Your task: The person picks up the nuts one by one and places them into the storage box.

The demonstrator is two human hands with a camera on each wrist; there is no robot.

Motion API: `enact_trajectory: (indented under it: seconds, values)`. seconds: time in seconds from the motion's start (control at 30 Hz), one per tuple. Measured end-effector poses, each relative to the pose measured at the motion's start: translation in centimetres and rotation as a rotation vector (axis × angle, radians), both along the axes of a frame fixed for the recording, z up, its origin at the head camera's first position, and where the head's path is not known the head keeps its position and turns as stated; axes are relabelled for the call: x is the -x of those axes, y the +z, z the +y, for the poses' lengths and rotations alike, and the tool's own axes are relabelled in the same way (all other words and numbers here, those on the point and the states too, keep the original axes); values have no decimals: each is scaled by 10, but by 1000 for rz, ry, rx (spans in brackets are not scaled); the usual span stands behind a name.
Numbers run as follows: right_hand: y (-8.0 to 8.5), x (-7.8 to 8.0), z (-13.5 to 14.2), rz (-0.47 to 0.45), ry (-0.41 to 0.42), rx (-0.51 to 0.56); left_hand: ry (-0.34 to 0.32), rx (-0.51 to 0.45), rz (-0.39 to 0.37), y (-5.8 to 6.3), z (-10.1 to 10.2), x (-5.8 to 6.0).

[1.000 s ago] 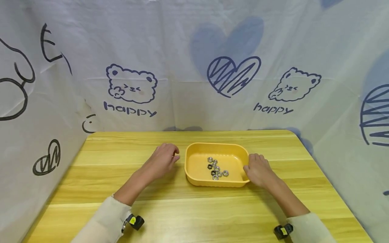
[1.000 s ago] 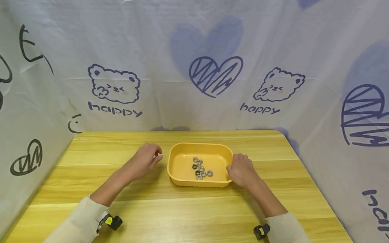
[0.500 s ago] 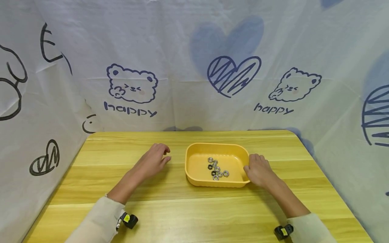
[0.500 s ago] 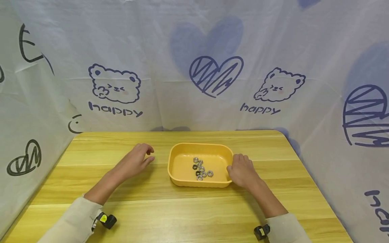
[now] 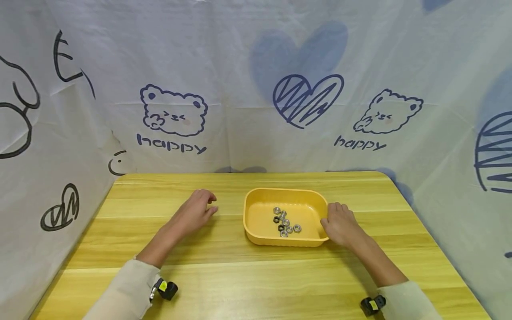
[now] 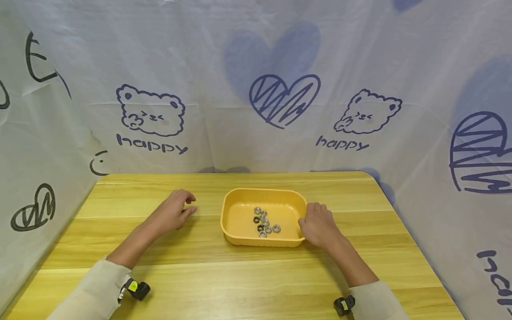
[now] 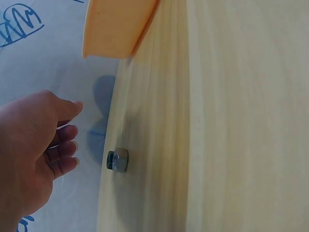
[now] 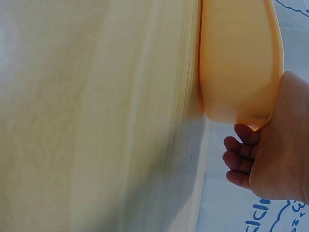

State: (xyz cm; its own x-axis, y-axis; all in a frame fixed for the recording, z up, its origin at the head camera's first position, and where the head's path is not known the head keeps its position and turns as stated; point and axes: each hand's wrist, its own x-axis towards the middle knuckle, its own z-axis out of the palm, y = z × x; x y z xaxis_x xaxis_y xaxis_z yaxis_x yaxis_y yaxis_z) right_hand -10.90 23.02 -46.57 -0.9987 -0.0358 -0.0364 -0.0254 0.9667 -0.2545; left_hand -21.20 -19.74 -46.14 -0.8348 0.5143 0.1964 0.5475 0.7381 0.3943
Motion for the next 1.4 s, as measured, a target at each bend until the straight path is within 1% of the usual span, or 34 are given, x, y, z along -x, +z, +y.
enact_trajectory:
  seconds: [0.27,0.5,0.7,0.93,1.1,1.23,1.4]
  values:
    - [2,0,0,3,1,4,36,-29,-112,-9,-11,7]
    - [2,-1,0,5,2,3,58,-33,-157,-14,-16,9]
    - [1,-1,1,9,3,2,88,-54,-220,-17,-19,11]
    - [-1,0,2,11,2,2,111,-72,-284,-23,-22,16]
    - [-2,1,2,11,-3,5,109,-75,-310,-23,-23,19]
    - [-2,1,2,9,-8,7,104,-67,-319,-20,-24,20]
    - [-1,1,1,8,-11,6,115,-49,-326,-17,-26,20]
